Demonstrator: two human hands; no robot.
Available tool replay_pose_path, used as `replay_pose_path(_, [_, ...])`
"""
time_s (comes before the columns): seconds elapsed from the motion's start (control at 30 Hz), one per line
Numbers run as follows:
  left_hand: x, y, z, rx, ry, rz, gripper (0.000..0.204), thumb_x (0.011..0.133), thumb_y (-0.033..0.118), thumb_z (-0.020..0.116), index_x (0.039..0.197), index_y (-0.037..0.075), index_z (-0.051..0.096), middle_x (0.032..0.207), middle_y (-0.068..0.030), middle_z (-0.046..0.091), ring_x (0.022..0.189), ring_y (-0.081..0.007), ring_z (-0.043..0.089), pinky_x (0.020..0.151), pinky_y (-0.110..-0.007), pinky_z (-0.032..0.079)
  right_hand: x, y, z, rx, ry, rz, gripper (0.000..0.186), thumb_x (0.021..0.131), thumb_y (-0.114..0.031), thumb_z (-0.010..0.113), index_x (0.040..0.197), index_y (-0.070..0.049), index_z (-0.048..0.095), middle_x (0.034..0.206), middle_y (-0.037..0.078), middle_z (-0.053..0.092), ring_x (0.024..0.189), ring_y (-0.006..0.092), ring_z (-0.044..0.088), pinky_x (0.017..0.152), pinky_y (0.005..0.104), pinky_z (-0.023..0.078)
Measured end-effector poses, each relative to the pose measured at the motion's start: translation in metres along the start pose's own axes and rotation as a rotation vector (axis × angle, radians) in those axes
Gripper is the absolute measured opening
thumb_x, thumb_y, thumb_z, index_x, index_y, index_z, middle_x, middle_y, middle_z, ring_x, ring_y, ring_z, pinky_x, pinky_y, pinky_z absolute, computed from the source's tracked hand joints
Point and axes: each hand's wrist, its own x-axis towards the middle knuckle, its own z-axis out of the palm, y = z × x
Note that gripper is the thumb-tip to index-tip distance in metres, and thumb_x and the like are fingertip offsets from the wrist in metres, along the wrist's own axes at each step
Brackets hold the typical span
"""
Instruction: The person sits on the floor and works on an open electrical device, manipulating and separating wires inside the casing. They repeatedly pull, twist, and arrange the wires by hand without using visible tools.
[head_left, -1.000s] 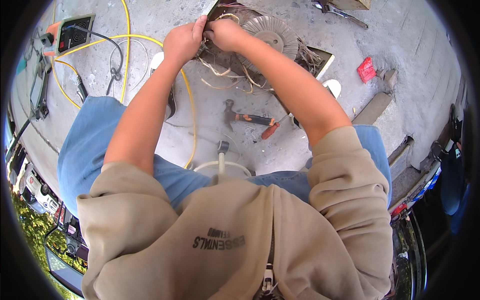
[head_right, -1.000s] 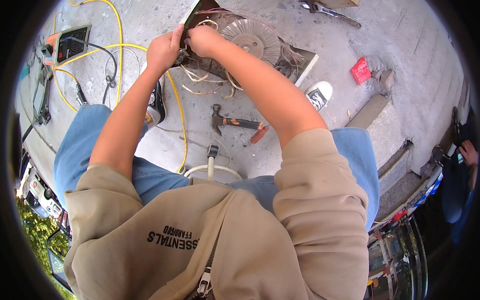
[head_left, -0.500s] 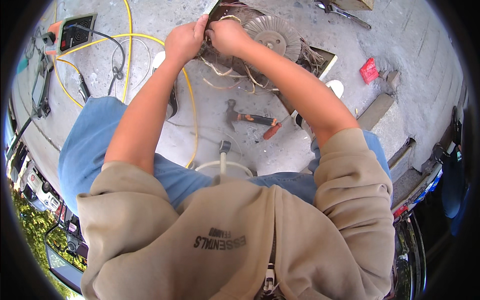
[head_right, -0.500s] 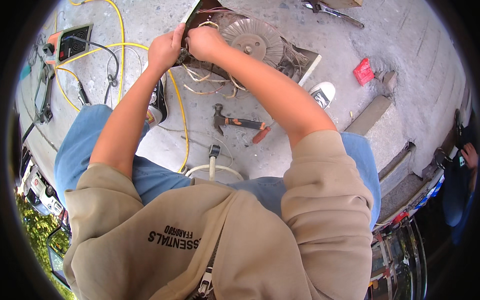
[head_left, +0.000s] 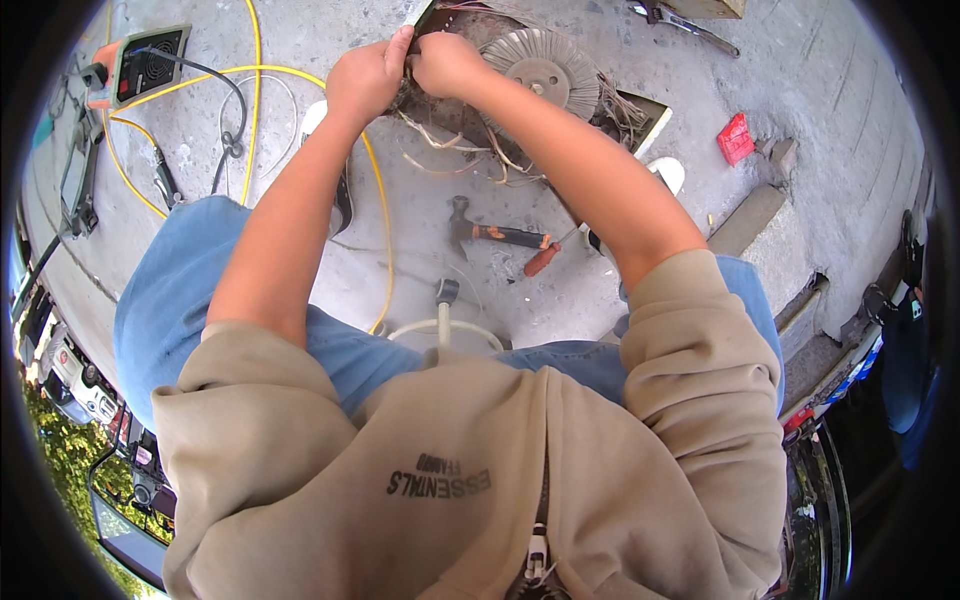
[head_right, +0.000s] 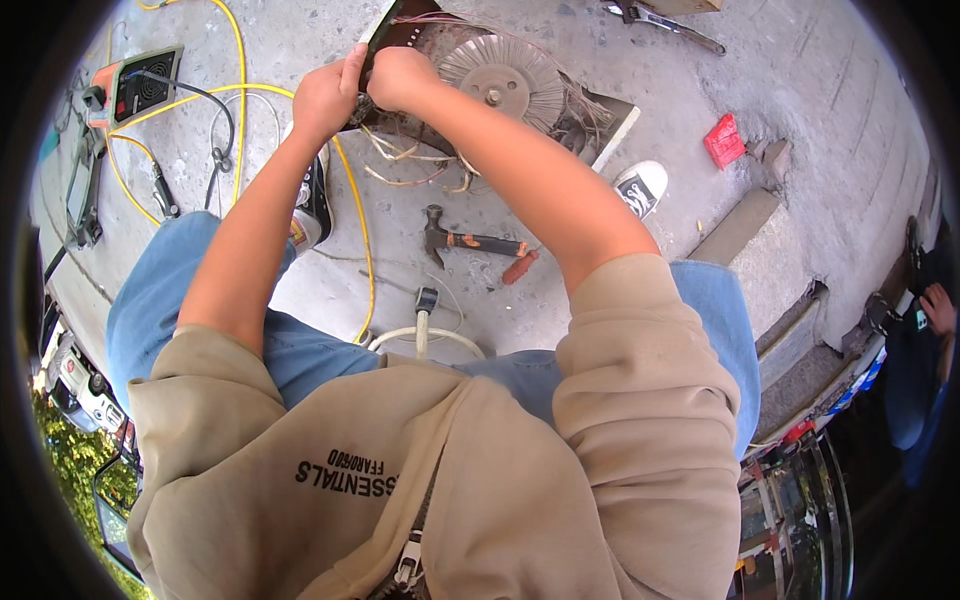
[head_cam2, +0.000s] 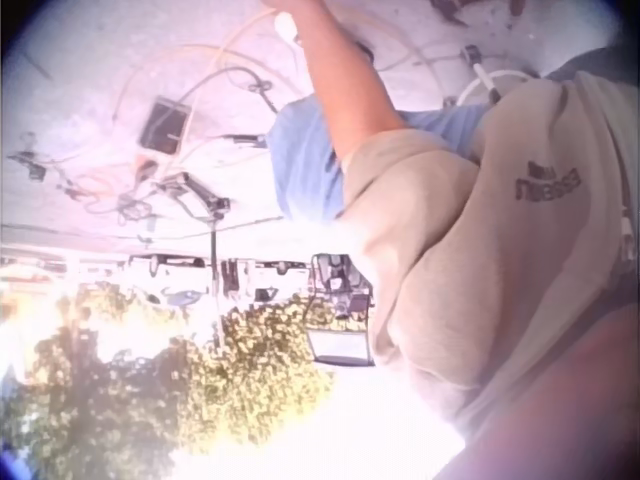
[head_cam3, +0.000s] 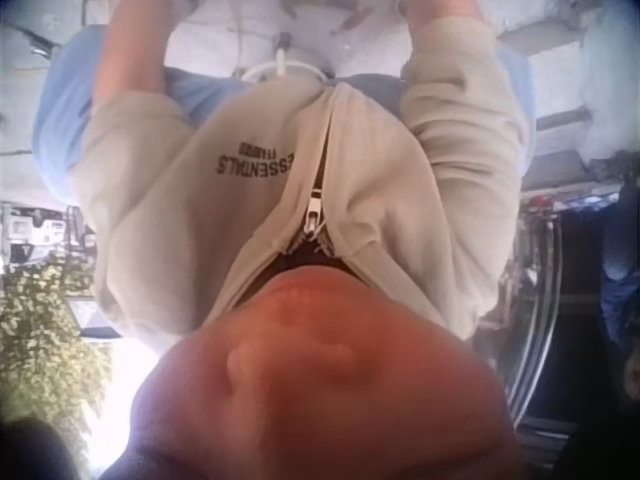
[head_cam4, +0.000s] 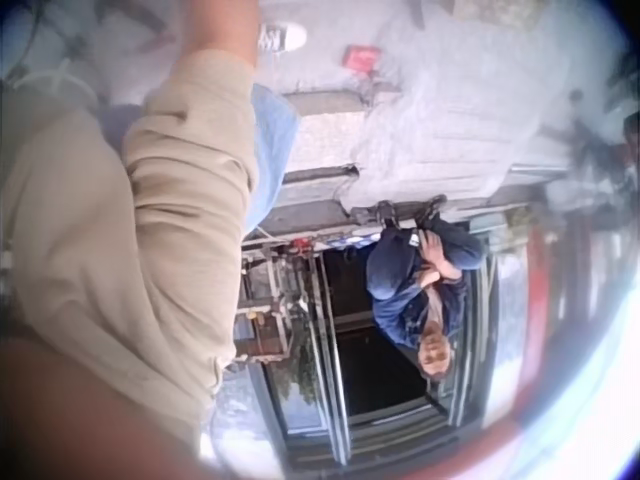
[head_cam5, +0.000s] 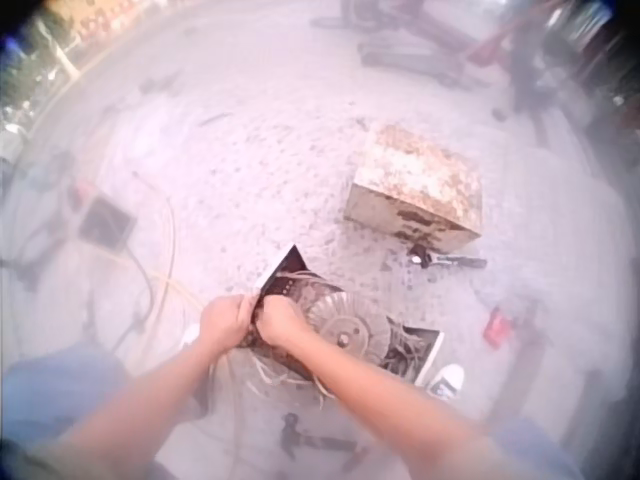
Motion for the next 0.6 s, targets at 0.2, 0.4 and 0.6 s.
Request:
replay_pose_path(0.2, [-0.003, -0.005, 0.005, -0.006, 0.032, -0.011, 0.067, 0.096, 0.061, 0.027, 0.082, 0.011, 0.071, 0.082, -0.0165, 0.068, 0.084, -0.0378, 0.063, 0.072, -0.045, 0.048, -0.009, 0.015, 0.007, -0.316, -0.235, -0.260, 0.023, 0.083, -0.018, 0.057, 0.089, -0.001, 0.069, 0.089, 0.020, 0.069, 0.087, 0.0358, 0.066, 0.077, 0.0453, 0.052])
replay_pose_path(0.4, [-0.005, -0.005, 0.002, 0.000, -0.009, -0.017, 0.068, 0.095, 0.061, 0.027, 0.079, 0.011, 0.070, 0.081, -0.0160, 0.068, 0.083, -0.0375, 0.063, 0.071, -0.045, 0.048, -0.026, 0.010, -0.029, -0.043, -0.072, -0.300, 0.026, 0.086, -0.020, 0.053, 0.089, 0.000, 0.069, 0.097, 0.022, 0.068, 0.092, 0.0366, 0.065, 0.080, 0.0451, 0.052])
replay_pose_path(0.6, [-0.002, 0.002, -0.002, -0.009, -0.020, 0.000, 0.067, 0.096, 0.060, 0.030, 0.081, 0.008, 0.070, 0.081, -0.0195, 0.066, 0.081, -0.0403, 0.062, 0.070, -0.046, 0.048, -0.005, 0.007, 0.001, -0.320, -0.163, -0.128, 0.024, 0.084, -0.018, 0.055, 0.091, -0.001, 0.070, 0.098, 0.021, 0.068, 0.091, 0.0366, 0.066, 0.078, 0.0432, 0.053])
